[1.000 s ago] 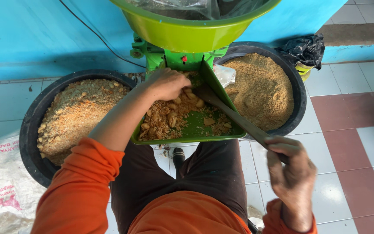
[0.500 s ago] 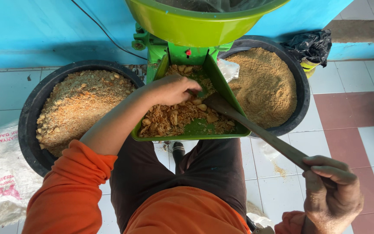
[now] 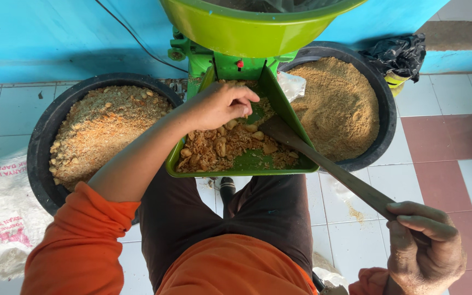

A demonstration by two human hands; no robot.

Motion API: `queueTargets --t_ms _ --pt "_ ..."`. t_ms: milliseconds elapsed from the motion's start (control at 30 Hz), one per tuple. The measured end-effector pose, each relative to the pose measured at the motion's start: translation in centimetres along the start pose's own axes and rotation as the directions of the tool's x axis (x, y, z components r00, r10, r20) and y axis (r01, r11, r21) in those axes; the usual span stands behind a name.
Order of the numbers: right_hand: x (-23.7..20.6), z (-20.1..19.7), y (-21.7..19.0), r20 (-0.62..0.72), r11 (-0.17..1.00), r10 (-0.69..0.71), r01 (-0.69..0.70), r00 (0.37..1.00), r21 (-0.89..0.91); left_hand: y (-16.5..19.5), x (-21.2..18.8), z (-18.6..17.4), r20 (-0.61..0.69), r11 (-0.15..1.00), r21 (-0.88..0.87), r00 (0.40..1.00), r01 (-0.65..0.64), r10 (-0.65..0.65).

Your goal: The person sits on the floor in front of a green grinding machine and feeds broken nut pieces from a green tray into the machine's hopper, using a flat metal scoop to push the material in. They occasionally scoop the ground powder from a large basin beside the machine into a plastic bag.

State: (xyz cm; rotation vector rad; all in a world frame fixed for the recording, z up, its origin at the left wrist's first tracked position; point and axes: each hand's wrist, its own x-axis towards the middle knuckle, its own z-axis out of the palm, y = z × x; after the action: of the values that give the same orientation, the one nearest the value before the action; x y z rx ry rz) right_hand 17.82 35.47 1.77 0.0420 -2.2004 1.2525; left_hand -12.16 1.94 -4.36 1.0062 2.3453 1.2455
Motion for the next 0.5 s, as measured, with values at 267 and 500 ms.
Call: queueTargets --t_ms 267,500 --pt "0.2 0.0 0.6 -0.023 0.999 0.040 -0.039 0.999 0.028 0.8 -0.8 -0.9 0.009 0.959 -0.279 0.999 0.052 -0.052" --pt "1.0 1.5 -1.1 -0.021 1.000 -0.002 0.002 1.000 0.028 0.0 -2.6 0.0 -0.338 0.993 0.103 0.941 0.057 -0.019"
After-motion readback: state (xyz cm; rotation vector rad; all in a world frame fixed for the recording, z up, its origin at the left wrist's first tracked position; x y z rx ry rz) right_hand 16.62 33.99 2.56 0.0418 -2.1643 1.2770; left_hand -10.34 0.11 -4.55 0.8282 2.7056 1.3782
